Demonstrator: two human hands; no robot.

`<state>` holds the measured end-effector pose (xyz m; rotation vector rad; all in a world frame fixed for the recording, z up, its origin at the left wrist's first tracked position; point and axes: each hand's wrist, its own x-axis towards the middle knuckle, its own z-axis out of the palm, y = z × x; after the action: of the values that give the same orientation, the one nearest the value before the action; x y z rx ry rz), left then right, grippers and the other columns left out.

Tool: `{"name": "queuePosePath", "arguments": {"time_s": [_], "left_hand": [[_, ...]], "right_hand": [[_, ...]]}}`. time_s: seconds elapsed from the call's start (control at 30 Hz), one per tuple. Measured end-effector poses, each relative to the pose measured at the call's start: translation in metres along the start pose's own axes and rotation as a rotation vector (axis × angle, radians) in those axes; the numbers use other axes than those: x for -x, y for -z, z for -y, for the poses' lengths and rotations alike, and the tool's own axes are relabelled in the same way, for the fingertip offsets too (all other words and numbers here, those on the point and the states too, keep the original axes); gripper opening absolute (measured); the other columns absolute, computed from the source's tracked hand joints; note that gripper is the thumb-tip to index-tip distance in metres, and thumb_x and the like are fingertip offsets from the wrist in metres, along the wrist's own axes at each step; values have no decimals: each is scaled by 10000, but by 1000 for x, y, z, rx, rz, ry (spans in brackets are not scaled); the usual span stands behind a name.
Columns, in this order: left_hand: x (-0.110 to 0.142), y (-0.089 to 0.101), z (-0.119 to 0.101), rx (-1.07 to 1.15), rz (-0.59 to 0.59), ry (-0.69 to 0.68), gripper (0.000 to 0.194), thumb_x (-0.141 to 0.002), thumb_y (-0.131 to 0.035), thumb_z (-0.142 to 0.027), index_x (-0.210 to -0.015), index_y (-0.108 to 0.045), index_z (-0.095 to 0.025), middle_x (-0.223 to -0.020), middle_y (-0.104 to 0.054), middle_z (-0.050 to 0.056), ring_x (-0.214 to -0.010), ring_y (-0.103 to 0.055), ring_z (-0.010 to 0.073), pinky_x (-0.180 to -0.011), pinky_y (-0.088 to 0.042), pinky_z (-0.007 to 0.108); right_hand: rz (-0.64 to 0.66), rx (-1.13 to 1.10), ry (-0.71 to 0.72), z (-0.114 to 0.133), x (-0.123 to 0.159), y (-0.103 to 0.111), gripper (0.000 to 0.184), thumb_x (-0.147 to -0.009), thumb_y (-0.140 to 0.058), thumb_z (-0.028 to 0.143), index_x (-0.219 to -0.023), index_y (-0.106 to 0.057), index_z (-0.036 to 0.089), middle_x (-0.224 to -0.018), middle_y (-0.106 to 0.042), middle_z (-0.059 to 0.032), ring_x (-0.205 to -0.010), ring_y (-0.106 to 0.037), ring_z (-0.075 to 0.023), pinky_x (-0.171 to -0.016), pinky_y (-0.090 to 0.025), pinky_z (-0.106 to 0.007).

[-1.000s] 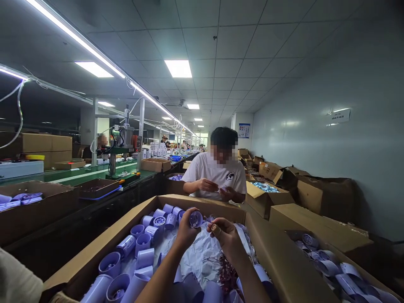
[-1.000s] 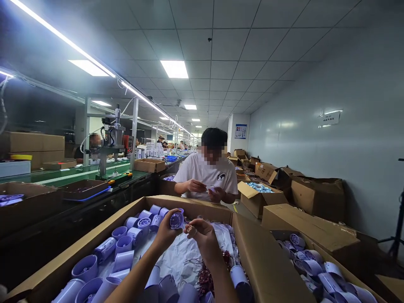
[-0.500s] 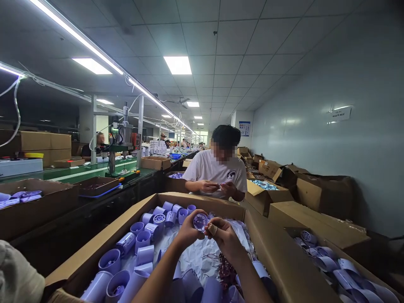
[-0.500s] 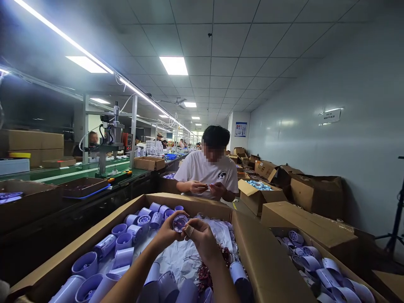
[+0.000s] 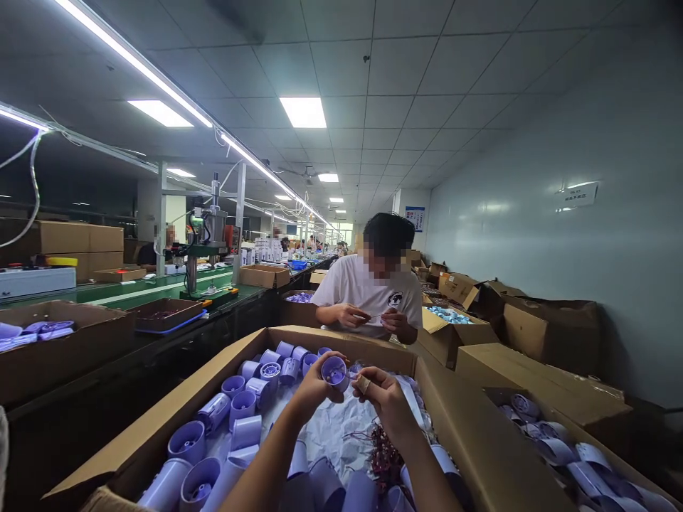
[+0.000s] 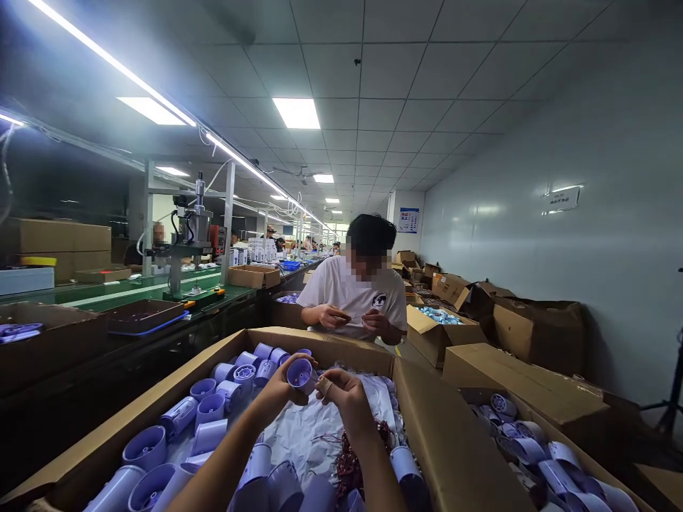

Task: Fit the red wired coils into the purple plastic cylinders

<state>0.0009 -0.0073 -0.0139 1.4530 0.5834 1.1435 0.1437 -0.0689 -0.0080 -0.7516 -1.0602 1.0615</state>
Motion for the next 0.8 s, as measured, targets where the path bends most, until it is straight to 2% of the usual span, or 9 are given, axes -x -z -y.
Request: {"name": "queuePosePath", "arguments": {"time_s": [0.13, 0.23, 0.4, 0.57, 0.8], "left_hand": [[0, -2, 3, -108, 30, 19, 551, -387, -536, 36, -881, -619, -193, -718, -562, -53, -591, -450, 93, -498, -329, 187], [0, -3, 7, -179, 44, -8, 569, -377, -515, 68, -870, -626, -194, -755, -571, -49, -618, -460, 96, -519, -347, 184], [-2, -3, 13, -217, 48, -21, 590, -390, -515, 61, -905, -626, -202, -787, -578, -39, -644, -479, 109, -530, -362, 187], [-2, -3, 11, -218, 46, 1, 568, -386, -520, 57, -883, -622, -199, -768, -566, -49, -623, -462, 97, -515, -341, 181], [0, -5, 7, -238, 55, 21, 564, -384, -537, 56, -885, -612, -191, -740, -562, -59, -611, -466, 95, -499, -339, 181]], "right_hand": [[13, 79, 30, -5, -3, 4, 308, -526, -821, 409, -647, -687, 159, -560, -633, 4, -503, -515, -110, -516, -367, -253], [48, 87, 33, -7, -3, 4, 300, -558, -800, 423, -656, -690, 162, -560, -631, 4, -497, -504, -105, -513, -365, -253], [17, 8, 65, -3, 0, -1, 304, -524, -819, 414, -653, -687, 172, -558, -638, 4, -509, -511, -111, -514, -366, -255], [-13, -57, 38, 3, 2, -3, 316, -494, -836, 408, -638, -686, 171, -560, -651, -4, -501, -519, -111, -513, -365, -255], [56, -160, -7, 6, 5, -5, 279, -503, -847, 349, -641, -686, 166, -570, -650, -3, -508, -526, -110, -514, -377, -252]]}}
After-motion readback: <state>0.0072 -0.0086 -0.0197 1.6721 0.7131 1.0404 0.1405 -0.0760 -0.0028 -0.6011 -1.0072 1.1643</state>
